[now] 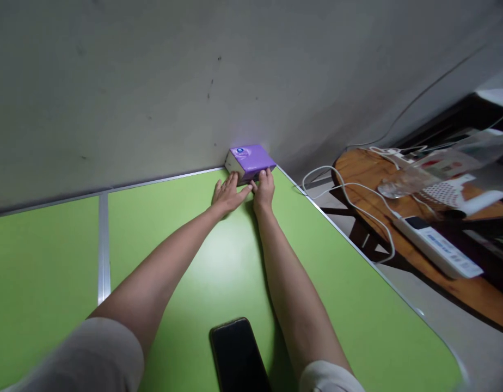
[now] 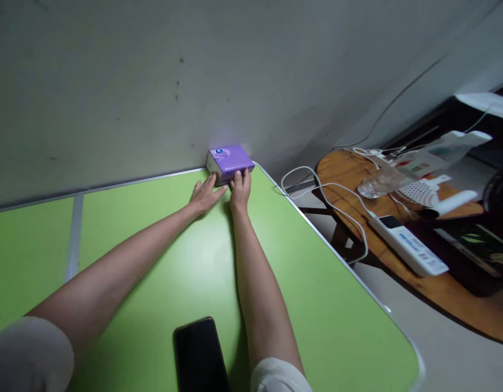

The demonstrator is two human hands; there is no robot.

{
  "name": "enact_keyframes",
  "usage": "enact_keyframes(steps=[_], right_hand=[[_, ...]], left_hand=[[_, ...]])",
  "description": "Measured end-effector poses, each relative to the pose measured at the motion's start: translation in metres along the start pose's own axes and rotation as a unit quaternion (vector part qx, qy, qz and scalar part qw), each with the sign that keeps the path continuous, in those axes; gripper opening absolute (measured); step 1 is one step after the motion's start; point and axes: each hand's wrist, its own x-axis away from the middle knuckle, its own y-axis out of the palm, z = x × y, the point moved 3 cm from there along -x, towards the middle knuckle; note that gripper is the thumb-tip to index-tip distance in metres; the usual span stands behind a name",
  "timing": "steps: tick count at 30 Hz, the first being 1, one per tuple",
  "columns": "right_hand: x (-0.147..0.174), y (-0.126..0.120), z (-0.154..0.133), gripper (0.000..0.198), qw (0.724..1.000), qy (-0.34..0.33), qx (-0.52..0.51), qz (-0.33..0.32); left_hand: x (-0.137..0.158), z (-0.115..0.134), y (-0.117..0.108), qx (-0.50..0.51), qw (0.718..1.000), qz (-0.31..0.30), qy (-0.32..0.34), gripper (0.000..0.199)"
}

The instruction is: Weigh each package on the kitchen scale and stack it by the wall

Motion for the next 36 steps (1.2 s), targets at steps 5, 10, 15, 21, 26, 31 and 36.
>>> enact_keyframes(steps=[5, 10, 15, 21, 26, 31, 36], right_hand=[[0.002, -0.004, -0.003, 0.032, 0.995, 0.029, 0.013, 0.09], [0.036, 0.003, -0.024, 0.023, 0.992, 0.072, 0.022, 0.098], [0.122, 0.028, -0.051, 0.019, 0.98, 0.186, 0.0, -0.073], [0.244, 0.08, -0.1, 0.029, 0.882, 0.294, -0.012, -0.368], [0.334, 0.152, -0.142, 0.034, 0.794, 0.308, -0.024, -0.524], [0.402, 0.215, -0.162, 0.035, 0.753, 0.311, -0.063, -0.576], [0.445, 0.254, -0.164, 0.038, 0.736, 0.321, -0.06, -0.593]], left_hand=[[0.013, -0.005, -0.005, 0.068, 0.998, -0.016, -0.003, 0.089], [0.065, -0.014, -0.027, 0.152, 0.986, -0.044, -0.056, 0.083], [0.169, -0.036, -0.086, 0.223, 0.971, -0.053, -0.073, 0.072], [0.303, -0.07, -0.155, 0.315, 0.947, -0.003, -0.06, 0.07], [0.382, -0.095, -0.193, 0.458, 0.884, 0.09, -0.033, 0.072], [0.441, -0.114, -0.231, 0.503, 0.849, 0.165, -0.02, 0.079], [0.479, -0.138, -0.261, 0.462, 0.863, 0.202, -0.04, 0.077]])
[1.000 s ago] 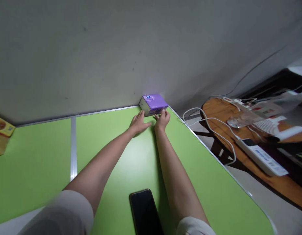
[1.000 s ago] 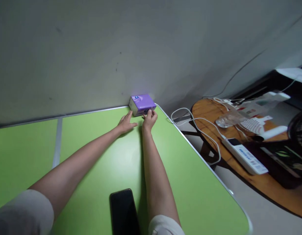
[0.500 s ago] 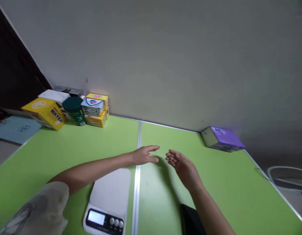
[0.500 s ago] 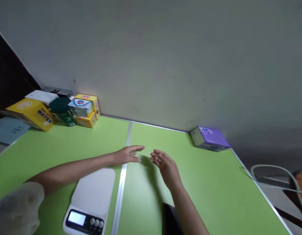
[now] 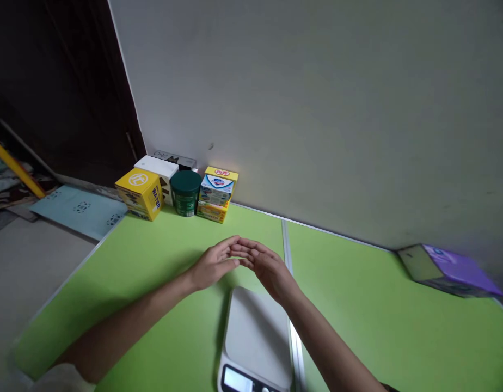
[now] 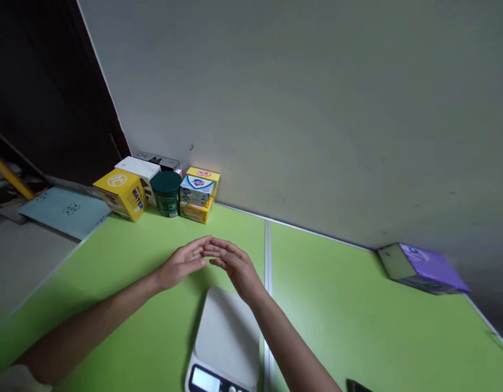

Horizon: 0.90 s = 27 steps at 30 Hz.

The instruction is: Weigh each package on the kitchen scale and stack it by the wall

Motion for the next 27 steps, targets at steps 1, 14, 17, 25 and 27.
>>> enact_keyframes(steps=[1, 14, 17, 25, 27], right_hand=[[-0.006, 0.006, 0.001, 0.038, 1.0, 0.0, 0.009, 0.003], [-0.126, 0.011, -0.02, 0.032, 0.975, -0.096, 0.061, 0.19], [-0.146, 0.01, -0.023, 0.032, 0.975, -0.105, 0.065, 0.183], [-0.151, 0.018, -0.032, 0.025, 0.989, -0.09, 0.009, 0.118], [-0.13, 0.017, -0.037, 0.03, 0.988, -0.092, 0.019, 0.121]], left_hand=[[0.001, 0.002, -0.009, -0.03, 0.999, 0.01, 0.008, 0.074], [-0.085, 0.069, -0.1, -0.585, 0.759, 0.275, 0.078, 0.073], [-0.101, 0.075, -0.101, -0.62, 0.735, 0.265, 0.072, 0.074], [-0.112, 0.075, -0.089, -0.551, 0.78, 0.285, 0.08, 0.074], [-0.102, 0.074, -0.078, -0.488, 0.823, 0.275, 0.097, 0.073]])
